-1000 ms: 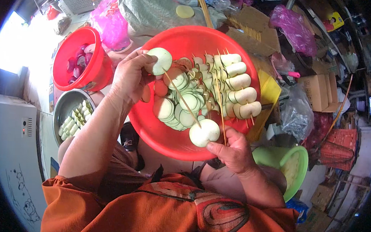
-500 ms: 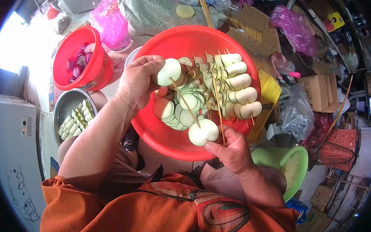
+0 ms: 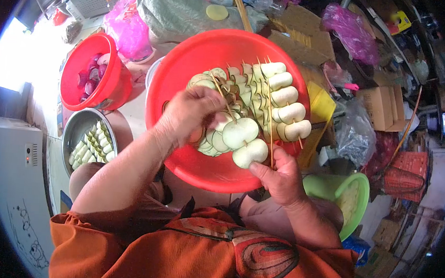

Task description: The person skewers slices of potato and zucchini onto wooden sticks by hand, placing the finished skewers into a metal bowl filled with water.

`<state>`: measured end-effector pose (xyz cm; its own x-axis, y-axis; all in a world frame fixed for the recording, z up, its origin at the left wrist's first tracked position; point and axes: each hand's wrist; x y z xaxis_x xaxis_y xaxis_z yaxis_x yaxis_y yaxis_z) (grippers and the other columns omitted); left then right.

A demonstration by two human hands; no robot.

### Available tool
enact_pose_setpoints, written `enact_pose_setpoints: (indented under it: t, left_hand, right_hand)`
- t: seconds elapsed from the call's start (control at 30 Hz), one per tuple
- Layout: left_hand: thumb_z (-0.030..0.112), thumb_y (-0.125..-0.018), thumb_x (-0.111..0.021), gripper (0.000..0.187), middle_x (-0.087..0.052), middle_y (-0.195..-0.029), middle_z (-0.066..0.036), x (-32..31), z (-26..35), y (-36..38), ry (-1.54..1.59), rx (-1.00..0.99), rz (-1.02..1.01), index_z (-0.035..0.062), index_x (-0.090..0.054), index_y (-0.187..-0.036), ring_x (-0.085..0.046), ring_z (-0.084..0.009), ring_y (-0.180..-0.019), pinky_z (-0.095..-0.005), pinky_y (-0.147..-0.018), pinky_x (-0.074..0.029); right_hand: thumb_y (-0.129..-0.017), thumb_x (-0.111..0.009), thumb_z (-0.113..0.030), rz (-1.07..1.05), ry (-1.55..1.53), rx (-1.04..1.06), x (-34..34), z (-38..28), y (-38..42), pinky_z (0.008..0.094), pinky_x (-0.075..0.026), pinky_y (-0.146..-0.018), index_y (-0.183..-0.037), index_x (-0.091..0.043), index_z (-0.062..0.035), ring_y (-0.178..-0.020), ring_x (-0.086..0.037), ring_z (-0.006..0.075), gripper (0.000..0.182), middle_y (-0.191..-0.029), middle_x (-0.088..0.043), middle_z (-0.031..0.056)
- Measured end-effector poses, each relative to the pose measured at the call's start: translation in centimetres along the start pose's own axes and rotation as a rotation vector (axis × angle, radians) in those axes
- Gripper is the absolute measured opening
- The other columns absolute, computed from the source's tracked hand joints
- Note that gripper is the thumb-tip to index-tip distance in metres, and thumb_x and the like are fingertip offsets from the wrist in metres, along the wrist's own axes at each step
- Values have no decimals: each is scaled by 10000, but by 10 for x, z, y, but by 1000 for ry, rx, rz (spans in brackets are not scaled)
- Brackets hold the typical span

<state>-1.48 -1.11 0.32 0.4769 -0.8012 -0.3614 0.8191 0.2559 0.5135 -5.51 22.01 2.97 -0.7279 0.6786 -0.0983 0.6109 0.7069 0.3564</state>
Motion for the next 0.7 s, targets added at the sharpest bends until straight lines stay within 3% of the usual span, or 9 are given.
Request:
enact_pose_setpoints:
  t: [0.1,0.13,0.27,0.4,0.47,0.5,0.6,0.63,0.7]
  left_hand:
    - [106,-884,-558,102,-620,-860,-46,30,2,-33,-505,-309,246,18,-585,-927,-582,-138,-714,-261,-652,-480]
    - [141,-863,-580,171,-639,-888,-97,35,4,-35,-762,-375,329,11,-587,-974,-617,-198,-767,-312,-694,-495]
    - [214,-828,-571,291,-581,-1093,-184,39,-7,-50,-1319,-294,413,53,-573,-1071,-570,-343,-1027,-427,-866,-471]
    - [206,-821,-577,274,-584,-1079,-176,31,-3,-46,-1348,-225,427,53,-563,-1048,-575,-342,-1007,-432,-842,-475]
    - [182,-797,-600,201,-611,-984,-169,33,-3,-45,-1419,-388,470,42,-569,-938,-621,-301,-887,-401,-761,-501]
    - [182,-797,-600,201,-611,-984,-169,35,-2,-46,-1419,-388,470,42,-569,-938,-621,-301,-887,-401,-761,-501]
    - [73,-762,-608,51,-571,-712,-54,42,7,-48,-544,-227,230,68,-557,-758,-585,-164,-644,-292,-630,-501]
    - [73,-762,-608,51,-571,-712,-54,42,10,-46,-546,-226,229,68,-557,-758,-585,-164,-644,-292,-630,-501]
    - [90,-831,-540,81,-549,-719,-21,28,32,-26,-8,-204,187,78,-531,-752,-532,-147,-611,-328,-633,-510]
  right_hand:
    - [-832,-617,-68,19,-17,-27,0,-2,1,268,-455,-855,-1114,-551,10,-922,-582,110,300,-1018,-631,52]
    - [-832,-614,-66,25,-32,-28,0,-3,1,268,-454,-855,-1112,-553,10,-920,-582,110,296,-1016,-631,51]
    - [-832,-615,-63,13,-52,-26,2,0,2,267,-454,-853,-1111,-555,8,-916,-583,108,294,-1012,-632,50]
    - [-832,-615,-60,1,-37,-24,2,0,1,266,-456,-850,-1110,-554,8,-915,-584,108,293,-1009,-632,47]
    - [-833,-615,-60,-5,-21,-16,2,-1,1,264,-457,-847,-1109,-553,9,-915,-584,108,291,-1008,-632,46]
    - [-833,-615,-60,-9,-38,-25,1,-2,2,262,-459,-843,-1109,-552,9,-915,-583,107,291,-1009,-631,45]
    - [-833,-615,-61,-23,-42,-36,2,-3,3,258,-461,-838,-1110,-550,8,-916,-581,104,292,-1011,-628,42]
    - [-833,-615,-61,-34,-29,-38,2,-2,4,256,-462,-837,-1111,-549,8,-918,-581,103,294,-1011,-627,40]
    - [-835,-614,-62,-43,-8,-36,3,-1,5,257,-461,-841,-1114,-547,7,-921,-580,104,295,-1014,-625,40]
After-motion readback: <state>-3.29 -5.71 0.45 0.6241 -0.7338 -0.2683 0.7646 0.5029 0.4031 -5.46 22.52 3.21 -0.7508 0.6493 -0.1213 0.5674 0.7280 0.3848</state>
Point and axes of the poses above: each hand's wrist, its own y-axis away from the middle knuckle, its own x-axis out of the back of the hand, z = x × y
